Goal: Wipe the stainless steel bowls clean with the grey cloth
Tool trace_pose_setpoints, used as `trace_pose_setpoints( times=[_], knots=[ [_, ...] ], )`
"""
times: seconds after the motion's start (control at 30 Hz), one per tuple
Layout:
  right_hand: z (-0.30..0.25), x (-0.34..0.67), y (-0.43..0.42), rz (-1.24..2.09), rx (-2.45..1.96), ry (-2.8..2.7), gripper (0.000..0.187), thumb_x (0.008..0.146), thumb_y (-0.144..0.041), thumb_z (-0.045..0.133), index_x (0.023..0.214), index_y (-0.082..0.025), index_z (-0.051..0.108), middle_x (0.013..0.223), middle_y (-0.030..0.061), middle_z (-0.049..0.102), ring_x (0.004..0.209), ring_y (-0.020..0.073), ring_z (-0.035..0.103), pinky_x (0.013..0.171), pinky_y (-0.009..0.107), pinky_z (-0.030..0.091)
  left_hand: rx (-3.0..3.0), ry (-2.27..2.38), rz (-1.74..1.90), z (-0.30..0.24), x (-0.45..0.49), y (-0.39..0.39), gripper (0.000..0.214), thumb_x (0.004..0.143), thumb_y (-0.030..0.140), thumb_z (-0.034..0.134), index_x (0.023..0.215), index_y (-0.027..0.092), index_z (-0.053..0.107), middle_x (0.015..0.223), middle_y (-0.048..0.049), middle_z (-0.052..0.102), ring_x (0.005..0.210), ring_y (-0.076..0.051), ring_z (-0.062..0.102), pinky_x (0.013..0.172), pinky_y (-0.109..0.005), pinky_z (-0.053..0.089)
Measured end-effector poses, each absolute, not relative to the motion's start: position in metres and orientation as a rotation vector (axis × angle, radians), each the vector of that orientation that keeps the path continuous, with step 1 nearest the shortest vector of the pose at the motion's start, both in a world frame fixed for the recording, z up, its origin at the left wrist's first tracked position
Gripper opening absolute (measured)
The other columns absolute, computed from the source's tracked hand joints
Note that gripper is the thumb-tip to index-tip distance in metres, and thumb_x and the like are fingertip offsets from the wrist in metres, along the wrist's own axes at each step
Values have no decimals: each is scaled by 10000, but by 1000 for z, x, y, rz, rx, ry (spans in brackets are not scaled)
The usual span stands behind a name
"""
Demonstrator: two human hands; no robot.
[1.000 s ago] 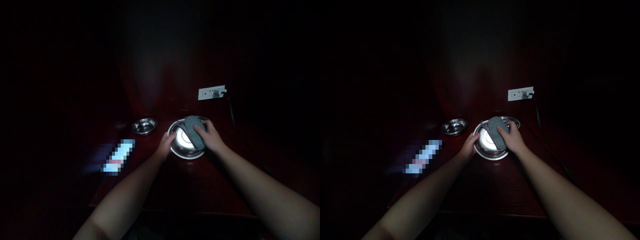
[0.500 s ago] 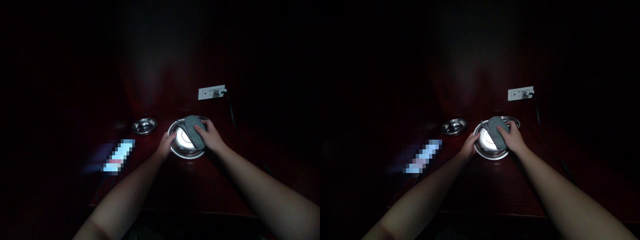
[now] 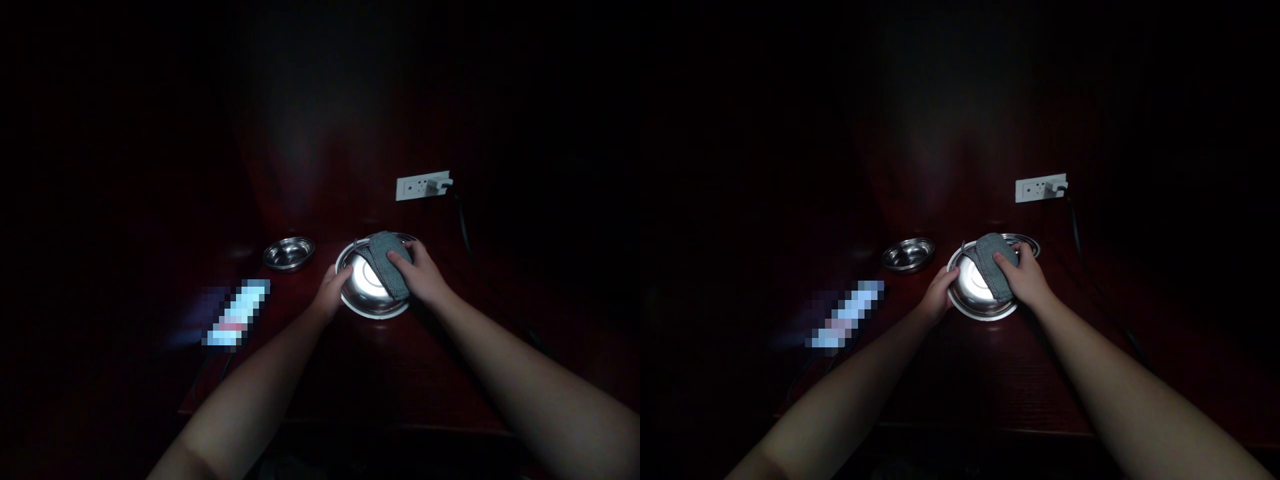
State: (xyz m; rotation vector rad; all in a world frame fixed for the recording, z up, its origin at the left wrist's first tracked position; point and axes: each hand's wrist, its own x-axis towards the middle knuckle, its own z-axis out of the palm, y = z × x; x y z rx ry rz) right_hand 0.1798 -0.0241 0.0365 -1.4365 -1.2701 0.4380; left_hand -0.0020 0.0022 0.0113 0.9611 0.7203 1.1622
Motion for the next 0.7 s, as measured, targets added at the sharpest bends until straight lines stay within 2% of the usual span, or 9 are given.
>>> trace_pose_setpoints(
  times=[0.7],
  knots=[
    [34, 182, -21, 458, -1437, -1269, 445, 686, -596, 574, 917, -228, 481, 879, 42, 592, 774, 230, 565, 686, 373, 439, 1018, 702, 1167, 7, -4, 7, 421, 681, 381, 687, 1033, 170, 596, 990, -70, 657, 952, -221, 602, 918, -397, 417]
  ],
)
